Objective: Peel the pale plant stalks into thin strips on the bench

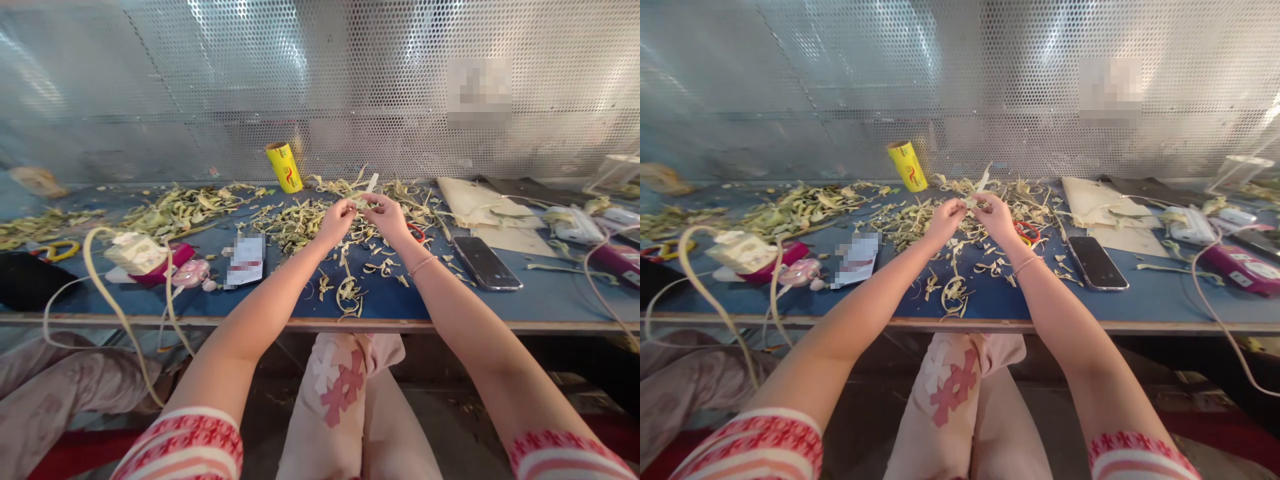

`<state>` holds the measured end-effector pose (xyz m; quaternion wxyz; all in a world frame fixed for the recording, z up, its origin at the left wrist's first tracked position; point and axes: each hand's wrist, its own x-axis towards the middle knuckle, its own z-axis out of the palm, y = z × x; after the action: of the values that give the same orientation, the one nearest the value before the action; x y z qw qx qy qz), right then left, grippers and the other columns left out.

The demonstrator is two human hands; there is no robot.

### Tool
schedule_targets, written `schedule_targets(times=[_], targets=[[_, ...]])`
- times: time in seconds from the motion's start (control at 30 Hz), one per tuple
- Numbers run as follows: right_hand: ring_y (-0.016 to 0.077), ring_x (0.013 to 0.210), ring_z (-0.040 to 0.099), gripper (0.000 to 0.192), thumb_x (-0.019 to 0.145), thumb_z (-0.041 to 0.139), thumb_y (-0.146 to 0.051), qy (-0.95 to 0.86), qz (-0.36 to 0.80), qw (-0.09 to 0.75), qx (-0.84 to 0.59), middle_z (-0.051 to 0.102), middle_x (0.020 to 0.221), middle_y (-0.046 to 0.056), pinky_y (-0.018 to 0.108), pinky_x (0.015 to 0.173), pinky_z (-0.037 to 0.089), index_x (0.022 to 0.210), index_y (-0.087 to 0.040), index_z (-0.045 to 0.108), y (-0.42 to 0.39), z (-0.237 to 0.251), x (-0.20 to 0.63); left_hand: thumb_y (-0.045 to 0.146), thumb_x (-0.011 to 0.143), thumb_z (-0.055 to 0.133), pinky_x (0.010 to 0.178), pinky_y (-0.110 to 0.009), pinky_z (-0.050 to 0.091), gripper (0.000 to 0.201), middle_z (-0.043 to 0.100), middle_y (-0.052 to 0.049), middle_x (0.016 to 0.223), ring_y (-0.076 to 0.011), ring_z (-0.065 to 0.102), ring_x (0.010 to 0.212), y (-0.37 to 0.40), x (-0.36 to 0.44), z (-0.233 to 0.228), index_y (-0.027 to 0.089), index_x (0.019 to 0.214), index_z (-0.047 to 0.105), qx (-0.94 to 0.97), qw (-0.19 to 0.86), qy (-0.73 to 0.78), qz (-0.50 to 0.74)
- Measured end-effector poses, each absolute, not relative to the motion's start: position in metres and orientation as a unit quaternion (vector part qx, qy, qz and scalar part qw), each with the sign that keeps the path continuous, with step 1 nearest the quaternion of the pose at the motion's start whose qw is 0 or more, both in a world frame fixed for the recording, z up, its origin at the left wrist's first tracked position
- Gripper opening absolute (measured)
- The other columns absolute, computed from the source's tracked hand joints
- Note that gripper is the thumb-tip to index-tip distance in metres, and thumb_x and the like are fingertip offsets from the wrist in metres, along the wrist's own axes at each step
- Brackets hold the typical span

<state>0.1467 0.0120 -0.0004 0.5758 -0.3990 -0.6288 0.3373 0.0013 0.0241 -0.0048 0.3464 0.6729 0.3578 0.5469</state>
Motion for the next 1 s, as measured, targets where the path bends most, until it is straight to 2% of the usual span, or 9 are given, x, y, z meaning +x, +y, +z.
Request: schedule_targets(times=[0.2, 0.33, 0.43, 0.5, 0.6, 0.7, 0.87, 1.0], targets=[[0.0106, 0.065, 0.058, 0.041, 0.066, 0.07, -0.028, -0.6, 0.383, 0.585, -0.39, 0.068, 0.09, 0.003, 0.027, 0.063, 0.052, 0.106, -0.02, 0.066, 0.01, 0.002, 0.145, 0.024, 0.08, 0.062, 0.051, -0.024, 0.027, 0.004, 0.039, 0.006, 0.047, -0.0088, 0.031, 0.042, 0.016, 0.002, -0.002, 0.021, 0.079, 0.059, 0.665, 0.355, 0.374, 0.541], [0.0106, 0.066, 0.059, 0.043, 0.065, 0.069, -0.026, -0.586, 0.39, 0.591, -0.393, 0.068, 0.09, 0.003, 0.026, 0.063, 0.052, 0.108, -0.02, 0.066, 0.009, 0.002, 0.146, 0.027, 0.078, 0.066, 0.051, -0.024, 0.026, 0.009, 0.038, 0.006, 0.047, -0.0092, 0.034, 0.043, 0.016, 0.003, -0.002, 0.021, 0.083, 0.061, 0.632, 0.401, 0.376, 0.546], [0.0106, 0.067, 0.059, 0.044, 0.064, 0.069, -0.025, -0.586, 0.392, 0.591, -0.392, 0.068, 0.092, 0.003, 0.026, 0.064, 0.052, 0.108, -0.019, 0.066, 0.009, 0.002, 0.146, 0.027, 0.079, 0.065, 0.05, -0.023, 0.028, 0.01, 0.036, 0.007, 0.047, -0.0087, 0.035, 0.042, 0.018, 0.005, -0.004, 0.022, 0.086, 0.06, 0.596, 0.474, 0.363, 0.537], [0.0103, 0.066, 0.059, 0.043, 0.064, 0.07, -0.026, -0.591, 0.398, 0.587, -0.385, 0.069, 0.094, 0.003, 0.026, 0.064, 0.052, 0.107, -0.02, 0.066, 0.008, 0.002, 0.145, 0.03, 0.082, 0.061, 0.048, -0.022, 0.028, 0.01, 0.037, 0.007, 0.046, -0.0084, 0.035, 0.04, 0.019, 0.006, -0.004, 0.021, 0.083, 0.058, 0.576, 0.524, 0.341, 0.527], [0.0093, 0.064, 0.057, 0.045, 0.064, 0.071, -0.027, -0.598, 0.407, 0.58, -0.376, 0.068, 0.094, 0.003, 0.026, 0.064, 0.052, 0.108, -0.02, 0.066, 0.008, 0.002, 0.144, 0.041, 0.084, 0.059, 0.045, -0.023, 0.031, 0.026, 0.047, 0.004, 0.052, -0.0083, 0.042, 0.043, 0.02, 0.007, -0.004, 0.019, 0.073, 0.054, 0.545, 0.567, 0.301, 0.54], [0.0087, 0.061, 0.056, 0.045, 0.064, 0.072, -0.026, -0.61, 0.405, 0.569, -0.374, 0.067, 0.087, 0.001, 0.026, 0.063, 0.051, 0.109, -0.02, 0.065, 0.006, 0.001, 0.143, 0.045, 0.082, 0.062, 0.046, -0.021, 0.034, 0.033, 0.048, 0.004, 0.053, -0.0066, 0.044, 0.044, 0.021, 0.007, -0.004, 0.017, 0.068, 0.052, 0.519, 0.582, 0.29, 0.555], [0.0099, 0.059, 0.056, 0.043, 0.068, 0.069, -0.024, -0.638, 0.396, 0.546, -0.371, 0.063, 0.07, -0.003, 0.026, 0.063, 0.051, 0.11, -0.021, 0.064, 0.005, 0.0, 0.143, 0.032, 0.083, 0.063, 0.055, -0.021, 0.042, 0.022, 0.053, 0.004, 0.055, -0.007, 0.051, 0.049, 0.023, 0.009, -0.005, 0.015, 0.073, 0.053, 0.485, 0.594, 0.302, 0.567], [0.0112, 0.062, 0.058, 0.043, 0.069, 0.068, -0.022, -0.637, 0.402, 0.547, -0.365, 0.062, 0.067, -0.003, 0.027, 0.065, 0.052, 0.112, -0.021, 0.062, 0.007, -0.003, 0.142, 0.029, 0.087, 0.058, 0.059, -0.023, 0.045, 0.017, 0.055, 0.004, 0.056, -0.0077, 0.052, 0.05, 0.019, 0.012, -0.002, 0.015, 0.079, 0.052, 0.459, 0.584, 0.328, 0.584]])
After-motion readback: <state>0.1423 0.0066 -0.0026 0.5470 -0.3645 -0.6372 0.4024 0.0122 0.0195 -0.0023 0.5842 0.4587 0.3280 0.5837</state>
